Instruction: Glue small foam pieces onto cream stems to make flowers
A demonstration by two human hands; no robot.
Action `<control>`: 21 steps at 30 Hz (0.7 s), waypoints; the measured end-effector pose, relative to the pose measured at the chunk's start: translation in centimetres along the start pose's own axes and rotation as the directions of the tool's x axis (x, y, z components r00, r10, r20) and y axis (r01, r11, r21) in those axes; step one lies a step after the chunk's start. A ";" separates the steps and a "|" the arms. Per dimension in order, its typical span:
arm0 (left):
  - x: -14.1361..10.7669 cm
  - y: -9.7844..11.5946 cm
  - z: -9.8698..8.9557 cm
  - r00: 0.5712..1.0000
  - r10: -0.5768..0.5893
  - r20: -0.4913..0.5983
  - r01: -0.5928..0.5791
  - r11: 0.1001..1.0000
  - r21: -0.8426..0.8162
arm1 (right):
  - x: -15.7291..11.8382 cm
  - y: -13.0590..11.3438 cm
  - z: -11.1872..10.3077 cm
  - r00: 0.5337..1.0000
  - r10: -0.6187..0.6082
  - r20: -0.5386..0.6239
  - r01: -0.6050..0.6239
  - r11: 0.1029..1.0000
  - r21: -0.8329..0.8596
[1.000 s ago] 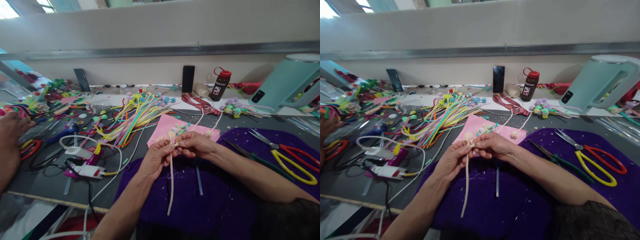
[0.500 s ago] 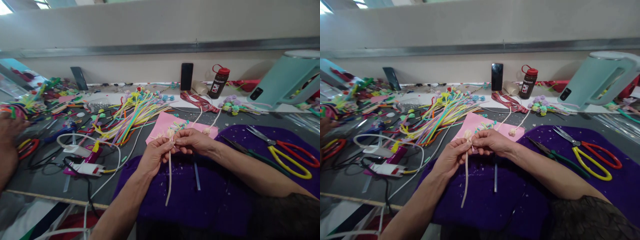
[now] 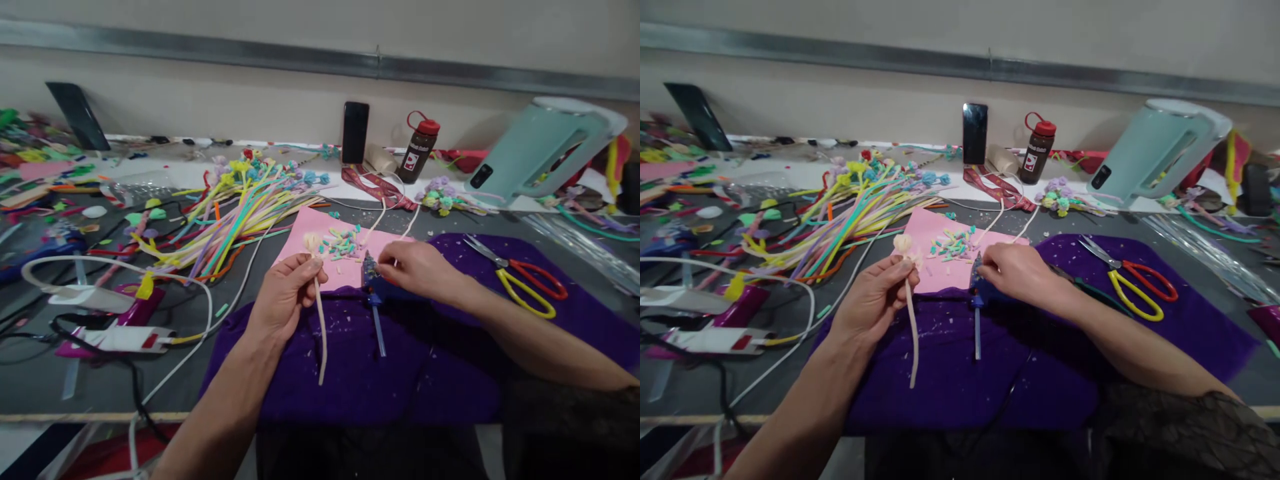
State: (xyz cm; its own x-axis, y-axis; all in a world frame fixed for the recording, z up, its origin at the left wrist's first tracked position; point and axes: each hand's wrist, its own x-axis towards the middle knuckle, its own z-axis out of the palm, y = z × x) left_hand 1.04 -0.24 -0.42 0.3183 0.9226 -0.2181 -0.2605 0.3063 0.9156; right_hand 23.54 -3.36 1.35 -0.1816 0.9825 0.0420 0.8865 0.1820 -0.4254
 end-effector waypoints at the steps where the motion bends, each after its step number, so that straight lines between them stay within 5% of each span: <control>1: -0.1 0.0 0.0 1.000 0.003 0.003 -0.003 1.000 -0.003 | -0.8 0.2 0.4 1.000 0.013 0.008 -0.012 0.991 -0.132; 6: -0.2 -0.1 0.1 0.999 0.023 0.022 -0.023 1.000 0.001 | -3.1 0.8 1.5 0.992 0.010 0.127 0.030 0.949 -0.315; 12: 0.0 -0.5 0.1 0.999 0.020 0.035 -0.021 0.999 0.034 | -2.7 1.7 1.1 0.974 -0.113 0.197 0.154 0.966 -0.207; 17: 0.1 -0.7 0.2 0.999 -0.006 0.049 0.003 0.998 0.056 | -2.3 3.0 0.3 0.994 -0.048 0.095 0.030 0.983 0.181; 21: 0.2 -0.8 0.3 0.995 -0.031 0.094 0.025 0.998 0.060 | -2.4 4.0 0.4 0.997 0.076 -0.022 -0.042 0.748 0.662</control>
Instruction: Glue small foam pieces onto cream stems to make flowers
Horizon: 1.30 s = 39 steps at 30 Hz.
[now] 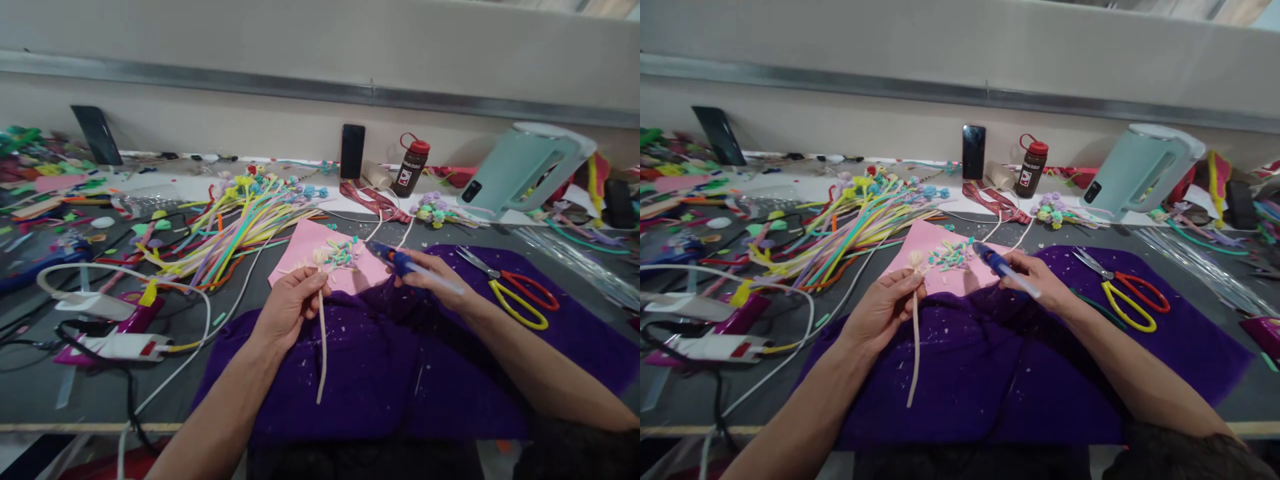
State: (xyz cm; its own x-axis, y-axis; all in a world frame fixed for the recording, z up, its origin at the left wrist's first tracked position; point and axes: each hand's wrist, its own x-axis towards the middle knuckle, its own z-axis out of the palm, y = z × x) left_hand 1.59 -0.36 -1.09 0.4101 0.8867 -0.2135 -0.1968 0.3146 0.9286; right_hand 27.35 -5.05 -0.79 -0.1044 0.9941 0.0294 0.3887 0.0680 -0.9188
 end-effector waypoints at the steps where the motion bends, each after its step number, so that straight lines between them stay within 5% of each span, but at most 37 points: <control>1: 0.0 0.0 0.0 1.000 -0.001 0.004 0.001 1.000 -0.002 | -0.1 0.1 0.1 0.999 0.006 -0.050 0.000 0.993 0.115; 4: 0.0 -0.1 0.0 1.000 0.001 -0.001 -0.001 1.000 -0.011 | -0.9 -0.3 0.9 0.990 0.017 -0.140 0.029 0.948 0.316; 8: -0.1 -0.3 0.0 1.000 0.008 -0.031 -0.008 1.000 -0.023 | -2.6 -1.7 2.9 0.991 -0.014 -0.132 0.055 0.948 0.314; 14: -0.4 -0.5 0.2 0.994 0.086 -0.068 -0.084 0.996 0.036 | -4.3 -2.7 5.2 0.996 -0.038 0.076 0.006 0.920 0.391; 26: -0.5 -0.9 0.4 0.990 0.098 -0.101 -0.070 0.966 0.249 | -4.6 -2.5 5.7 0.988 -0.067 0.139 0.003 0.907 0.421; 39: -0.1 -0.5 0.1 0.979 -0.162 0.127 0.173 0.982 -0.074 | -4.6 -3.7 5.8 0.992 -0.071 0.106 0.027 0.928 0.371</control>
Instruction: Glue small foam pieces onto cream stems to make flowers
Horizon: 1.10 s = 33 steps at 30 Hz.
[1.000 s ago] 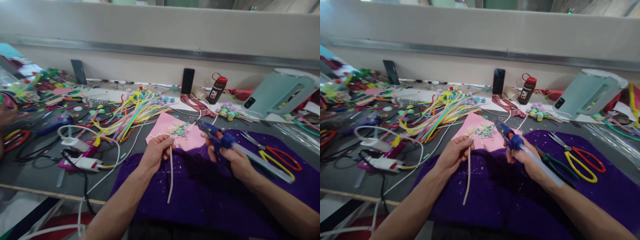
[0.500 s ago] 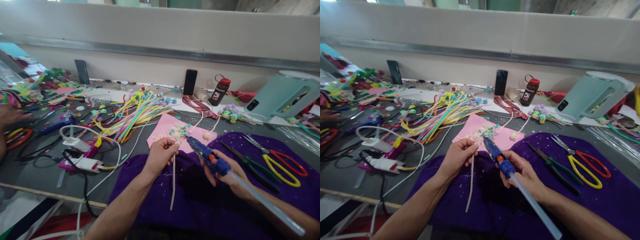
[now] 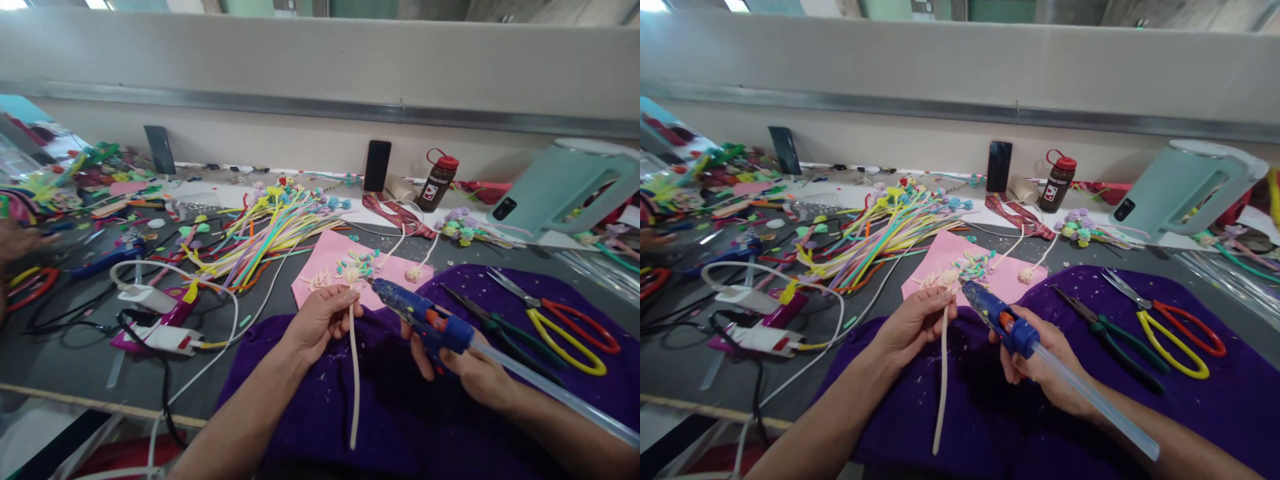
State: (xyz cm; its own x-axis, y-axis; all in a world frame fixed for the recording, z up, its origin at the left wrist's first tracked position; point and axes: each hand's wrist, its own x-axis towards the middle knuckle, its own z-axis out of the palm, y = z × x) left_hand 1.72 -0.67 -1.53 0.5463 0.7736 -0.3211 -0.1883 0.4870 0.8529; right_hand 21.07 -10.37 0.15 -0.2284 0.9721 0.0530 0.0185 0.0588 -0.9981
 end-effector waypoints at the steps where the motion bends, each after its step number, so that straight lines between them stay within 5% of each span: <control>1: 0.0 0.0 0.0 1.000 0.002 0.005 -0.002 1.000 -0.007 | 0.0 -0.1 0.0 1.000 -0.001 0.003 0.001 1.000 -0.006; 33: 0.2 -0.8 0.0 0.993 0.112 0.026 -0.114 0.981 0.159 | -0.4 2.4 -1.0 0.999 -0.044 -0.015 0.038 0.963 -0.267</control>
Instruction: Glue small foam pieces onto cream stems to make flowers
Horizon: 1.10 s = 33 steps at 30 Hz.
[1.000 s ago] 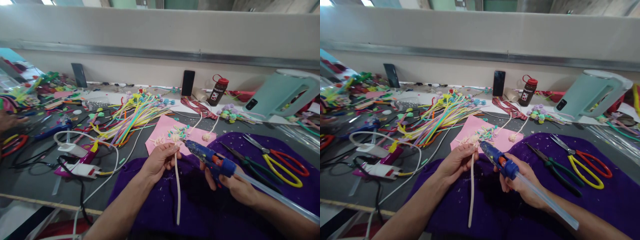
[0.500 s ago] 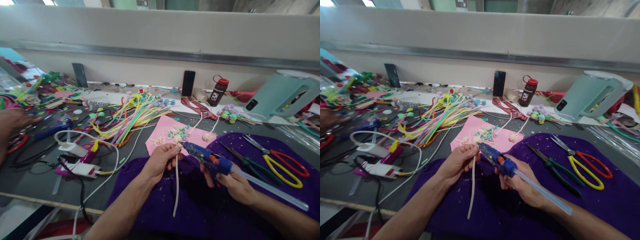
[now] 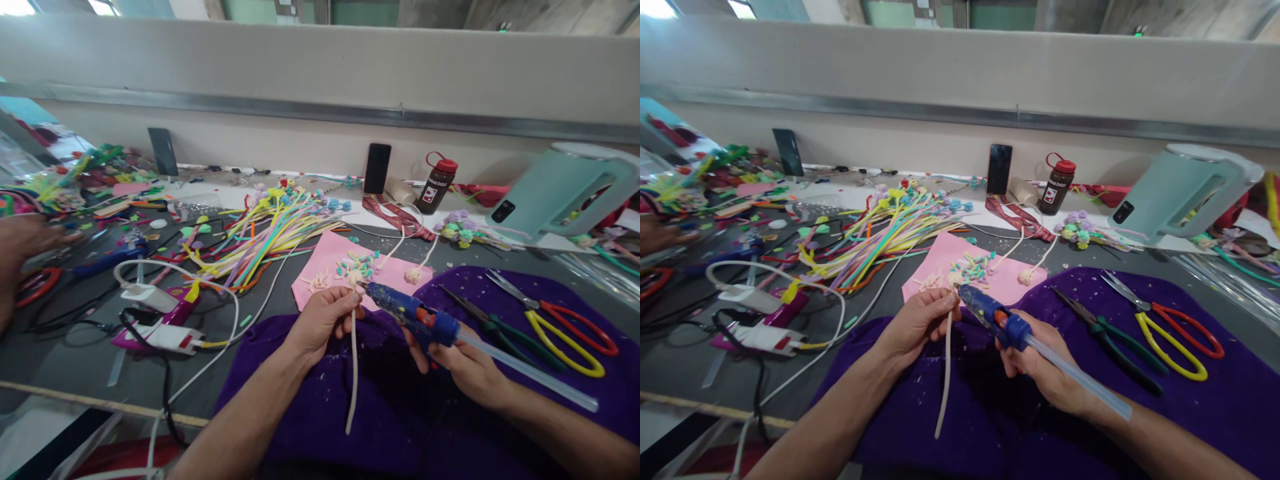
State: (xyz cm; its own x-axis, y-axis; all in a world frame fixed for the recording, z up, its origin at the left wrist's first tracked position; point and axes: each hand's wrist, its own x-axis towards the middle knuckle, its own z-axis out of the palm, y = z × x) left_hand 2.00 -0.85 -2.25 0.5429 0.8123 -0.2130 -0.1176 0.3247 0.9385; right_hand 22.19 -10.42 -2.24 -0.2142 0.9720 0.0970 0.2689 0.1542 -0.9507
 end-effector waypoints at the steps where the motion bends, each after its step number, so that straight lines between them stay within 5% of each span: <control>1: 0.0 0.0 0.0 1.000 0.000 0.000 0.000 1.000 -0.001 | 0.0 0.1 0.0 1.000 -0.001 -0.003 0.001 1.000 0.002; 33: -0.1 0.3 0.0 1.000 -0.012 -0.023 0.012 1.000 0.005 | 0.4 -0.7 -0.3 0.996 -0.079 0.031 0.081 0.995 -0.051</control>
State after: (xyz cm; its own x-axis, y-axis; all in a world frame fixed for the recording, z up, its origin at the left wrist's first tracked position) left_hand 1.88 -0.86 -1.89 0.5249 0.8193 -0.2308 -0.1068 0.3323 0.9371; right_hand 22.23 -10.11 -1.41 -0.2640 0.9507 0.1627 0.2982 0.2409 -0.9236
